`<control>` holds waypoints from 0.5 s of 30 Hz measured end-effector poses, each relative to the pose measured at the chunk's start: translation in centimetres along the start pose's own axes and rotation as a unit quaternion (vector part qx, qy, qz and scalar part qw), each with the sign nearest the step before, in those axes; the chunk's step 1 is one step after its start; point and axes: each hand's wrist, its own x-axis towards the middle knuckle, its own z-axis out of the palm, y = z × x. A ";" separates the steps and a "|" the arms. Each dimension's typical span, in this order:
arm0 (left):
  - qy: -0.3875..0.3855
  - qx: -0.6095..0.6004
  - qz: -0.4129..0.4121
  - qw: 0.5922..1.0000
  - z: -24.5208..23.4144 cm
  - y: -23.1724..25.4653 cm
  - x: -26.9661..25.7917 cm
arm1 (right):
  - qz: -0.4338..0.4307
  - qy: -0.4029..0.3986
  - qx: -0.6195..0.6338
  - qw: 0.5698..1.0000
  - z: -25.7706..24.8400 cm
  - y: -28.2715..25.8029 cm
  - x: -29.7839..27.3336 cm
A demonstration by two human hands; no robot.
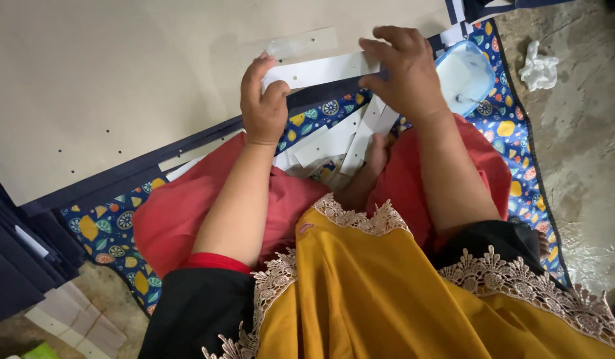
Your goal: The person assembles paper bags by applying adhesive to white structural strips, pressing them onto blue paper sheets, and folding the sheets to form the bags.
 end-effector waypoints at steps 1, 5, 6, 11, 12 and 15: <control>-0.001 0.000 -0.001 1.000 0.2 -0.2 -0.2 | 0.000 -0.001 0.001 1.000 0.0 -1.0 0.5; -0.032 -0.001 -0.002 0.999 0.9 -0.8 -1.1 | -0.060 0.008 -0.017 0.998 0.4 -4.5 2.7; -0.066 -0.020 -0.019 0.997 1.0 -0.9 -1.5 | -0.084 0.007 0.001 0.996 0.6 -5.4 3.2; -0.055 -0.027 -0.006 0.998 0.5 0.0 -0.1 | -0.118 -0.001 -0.019 0.993 2.5 -6.6 4.4; -0.040 0.008 0.032 0.999 0.1 0.3 0.3 | -0.118 -0.002 -0.024 0.993 2.7 -6.8 4.4; -0.063 0.017 0.040 0.997 0.2 0.2 0.6 | -0.116 0.027 -0.036 0.992 3.4 -5.5 4.6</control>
